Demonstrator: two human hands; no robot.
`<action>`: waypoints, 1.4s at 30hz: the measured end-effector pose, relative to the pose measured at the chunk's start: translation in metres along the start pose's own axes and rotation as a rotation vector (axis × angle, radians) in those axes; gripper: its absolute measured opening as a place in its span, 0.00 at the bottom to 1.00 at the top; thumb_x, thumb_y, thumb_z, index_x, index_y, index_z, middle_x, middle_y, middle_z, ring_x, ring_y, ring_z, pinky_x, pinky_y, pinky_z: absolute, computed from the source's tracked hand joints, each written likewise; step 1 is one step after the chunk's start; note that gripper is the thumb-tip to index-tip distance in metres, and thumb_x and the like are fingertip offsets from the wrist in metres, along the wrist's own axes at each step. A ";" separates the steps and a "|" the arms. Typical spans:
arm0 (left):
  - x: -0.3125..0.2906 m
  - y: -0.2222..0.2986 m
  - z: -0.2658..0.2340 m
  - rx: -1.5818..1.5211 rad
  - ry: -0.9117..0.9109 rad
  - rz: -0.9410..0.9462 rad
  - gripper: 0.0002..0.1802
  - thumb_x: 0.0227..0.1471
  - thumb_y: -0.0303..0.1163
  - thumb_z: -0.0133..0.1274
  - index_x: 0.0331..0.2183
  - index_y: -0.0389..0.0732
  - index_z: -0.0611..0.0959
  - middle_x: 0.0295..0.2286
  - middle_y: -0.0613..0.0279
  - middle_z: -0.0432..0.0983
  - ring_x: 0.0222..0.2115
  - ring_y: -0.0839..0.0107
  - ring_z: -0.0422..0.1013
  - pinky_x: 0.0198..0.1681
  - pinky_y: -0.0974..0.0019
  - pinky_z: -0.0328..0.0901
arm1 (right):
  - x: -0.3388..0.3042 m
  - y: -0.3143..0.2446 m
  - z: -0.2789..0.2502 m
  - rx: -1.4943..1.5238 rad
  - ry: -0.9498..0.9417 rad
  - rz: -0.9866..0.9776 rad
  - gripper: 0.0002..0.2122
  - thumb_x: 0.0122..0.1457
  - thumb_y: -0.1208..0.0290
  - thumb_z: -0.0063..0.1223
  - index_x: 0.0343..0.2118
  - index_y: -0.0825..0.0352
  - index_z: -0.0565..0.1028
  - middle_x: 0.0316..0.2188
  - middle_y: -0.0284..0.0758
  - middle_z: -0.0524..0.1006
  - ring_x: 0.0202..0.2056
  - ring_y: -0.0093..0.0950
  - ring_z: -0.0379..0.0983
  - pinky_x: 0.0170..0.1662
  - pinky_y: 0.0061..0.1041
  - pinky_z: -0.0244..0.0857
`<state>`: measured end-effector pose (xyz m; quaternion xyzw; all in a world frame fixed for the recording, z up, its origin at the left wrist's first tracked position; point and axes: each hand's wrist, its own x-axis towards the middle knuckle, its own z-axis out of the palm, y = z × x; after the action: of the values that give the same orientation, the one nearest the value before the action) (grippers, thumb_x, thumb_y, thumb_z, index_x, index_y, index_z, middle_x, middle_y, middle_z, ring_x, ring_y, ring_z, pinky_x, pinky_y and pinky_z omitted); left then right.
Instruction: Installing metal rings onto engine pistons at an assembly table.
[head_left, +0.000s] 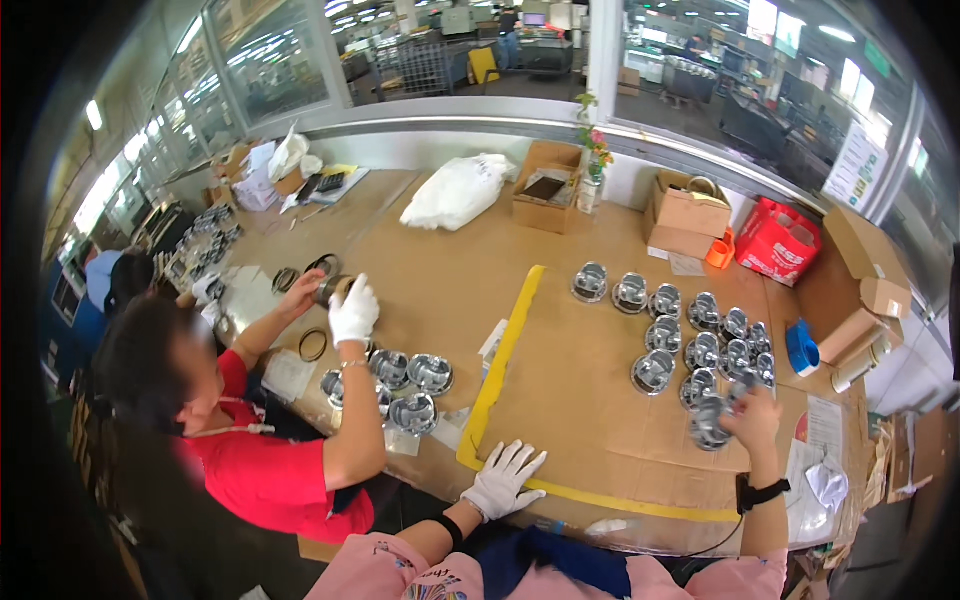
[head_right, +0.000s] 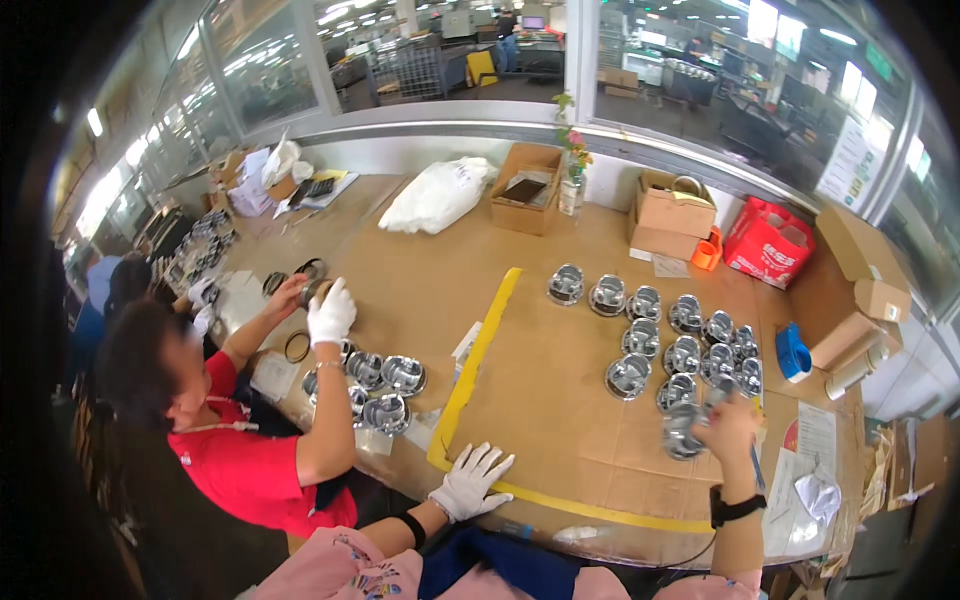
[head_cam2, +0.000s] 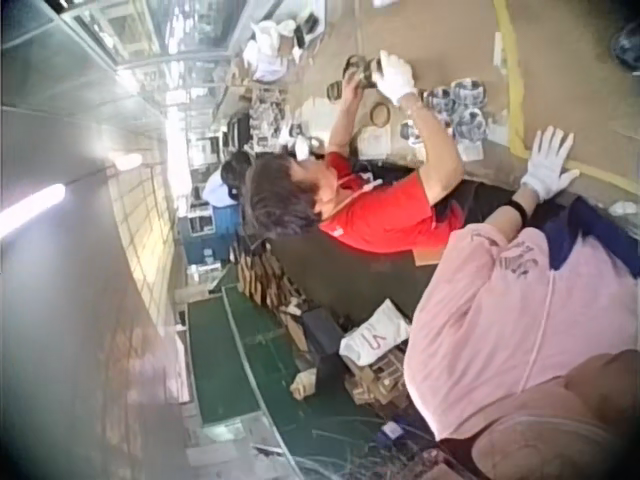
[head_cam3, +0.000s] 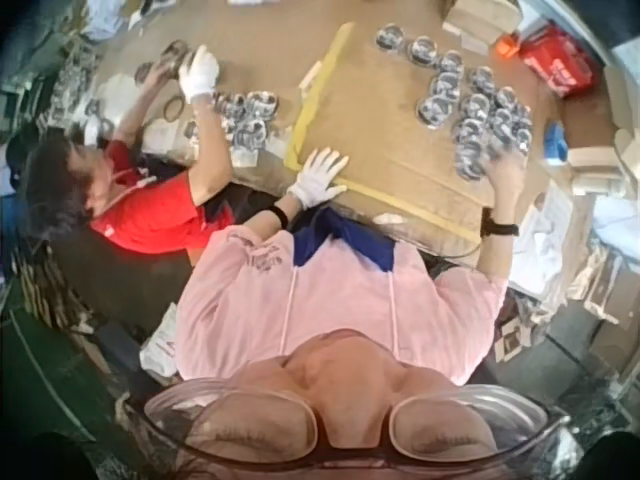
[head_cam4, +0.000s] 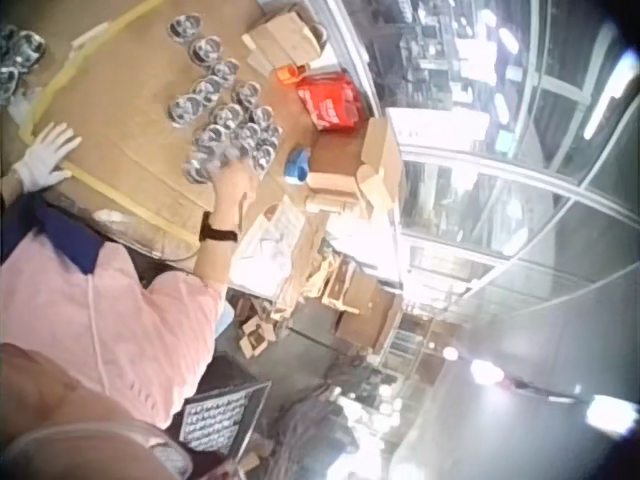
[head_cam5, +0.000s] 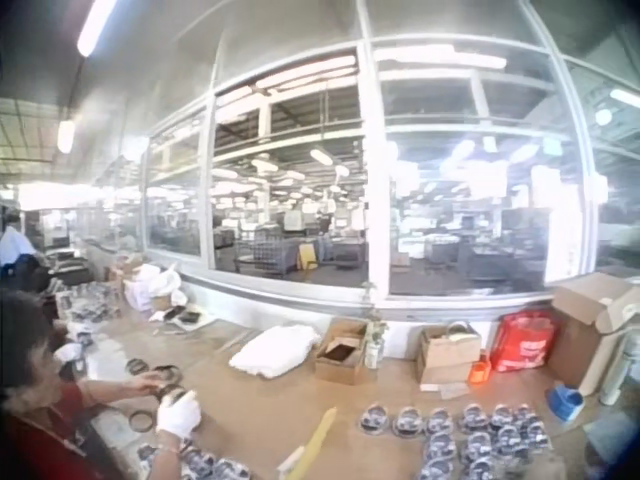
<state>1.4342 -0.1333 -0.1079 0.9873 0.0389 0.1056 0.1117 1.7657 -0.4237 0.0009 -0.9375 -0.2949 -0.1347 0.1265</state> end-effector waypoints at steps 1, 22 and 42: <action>-0.001 0.000 -0.001 0.001 -0.003 -0.005 0.37 0.48 0.57 0.46 0.55 0.47 0.64 0.50 0.53 0.63 0.53 0.55 0.56 0.57 0.48 0.47 | 0.009 -0.023 -0.004 0.090 0.002 -0.150 0.11 0.24 0.63 0.62 0.14 0.61 0.75 0.25 0.35 0.71 0.32 0.36 0.68 0.35 0.36 0.62; 0.065 0.019 -0.060 -0.330 -0.111 0.044 0.32 0.44 0.45 0.57 0.49 0.41 0.71 0.39 0.50 0.70 0.43 0.52 0.66 0.48 0.56 0.61 | 0.011 -0.126 0.074 0.348 -0.203 -0.108 0.24 0.45 0.55 0.58 0.45 0.61 0.72 0.49 0.42 0.68 0.50 0.40 0.64 0.49 0.40 0.60; 0.511 0.239 0.101 0.539 -0.443 1.390 0.17 0.49 0.38 0.47 0.44 0.63 0.77 0.55 0.63 0.55 0.58 0.61 0.49 0.56 0.53 0.53 | -0.130 0.072 0.093 0.023 -0.145 0.365 0.26 0.54 0.49 0.44 0.53 0.59 0.65 0.58 0.40 0.57 0.61 0.39 0.48 0.61 0.40 0.42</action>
<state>1.9669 -0.3356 -0.0478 0.7763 -0.5879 -0.0616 -0.2189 1.7216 -0.5188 -0.1397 -0.9812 -0.1298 -0.0384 0.1379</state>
